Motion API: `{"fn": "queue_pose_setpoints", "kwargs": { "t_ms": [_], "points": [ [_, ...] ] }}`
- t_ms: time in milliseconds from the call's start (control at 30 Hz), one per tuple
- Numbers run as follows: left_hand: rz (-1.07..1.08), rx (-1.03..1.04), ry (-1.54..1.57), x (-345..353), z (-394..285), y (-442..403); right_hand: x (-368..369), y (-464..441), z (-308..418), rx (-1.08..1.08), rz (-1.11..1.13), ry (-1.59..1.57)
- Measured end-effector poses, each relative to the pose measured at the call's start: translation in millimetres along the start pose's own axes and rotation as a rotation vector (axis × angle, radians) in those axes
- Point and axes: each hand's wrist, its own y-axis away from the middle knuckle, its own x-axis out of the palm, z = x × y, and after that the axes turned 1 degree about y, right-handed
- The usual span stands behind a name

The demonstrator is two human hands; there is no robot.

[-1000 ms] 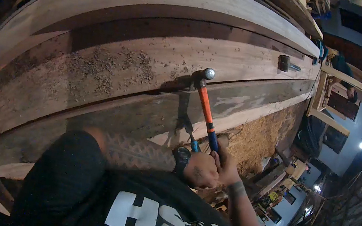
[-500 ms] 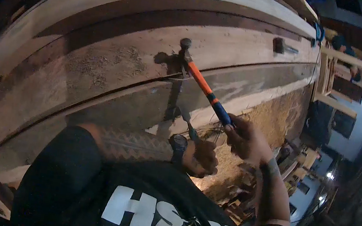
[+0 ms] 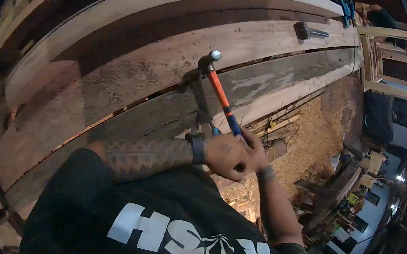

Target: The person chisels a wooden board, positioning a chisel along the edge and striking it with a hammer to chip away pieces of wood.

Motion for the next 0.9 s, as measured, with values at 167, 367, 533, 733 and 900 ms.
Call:
{"fn": "queue_pose_setpoints", "kwargs": {
  "t_ms": [167,367,533,733,900],
  "points": [
    [0.457,-0.146,-0.287,19.3,11.5,-33.8,-19.8,2.8,90.9,0.103,-0.017,0.102],
    [0.406,-0.110,-0.273,28.1,15.6,-37.4,-19.3,-19.7,89.3,-0.064,0.010,0.196],
    [0.563,-0.123,-0.269,39.3,26.3,-43.7,7.7,-30.6,68.0,-0.162,-0.024,0.019],
    [0.404,-0.211,-0.292,49.6,24.1,-35.0,-3.7,-13.3,84.2,-0.092,0.033,-0.320],
    [0.379,-0.309,-0.302,56.1,15.8,-37.6,-21.1,38.0,115.5,-0.321,0.027,-0.566]
  ]
}}
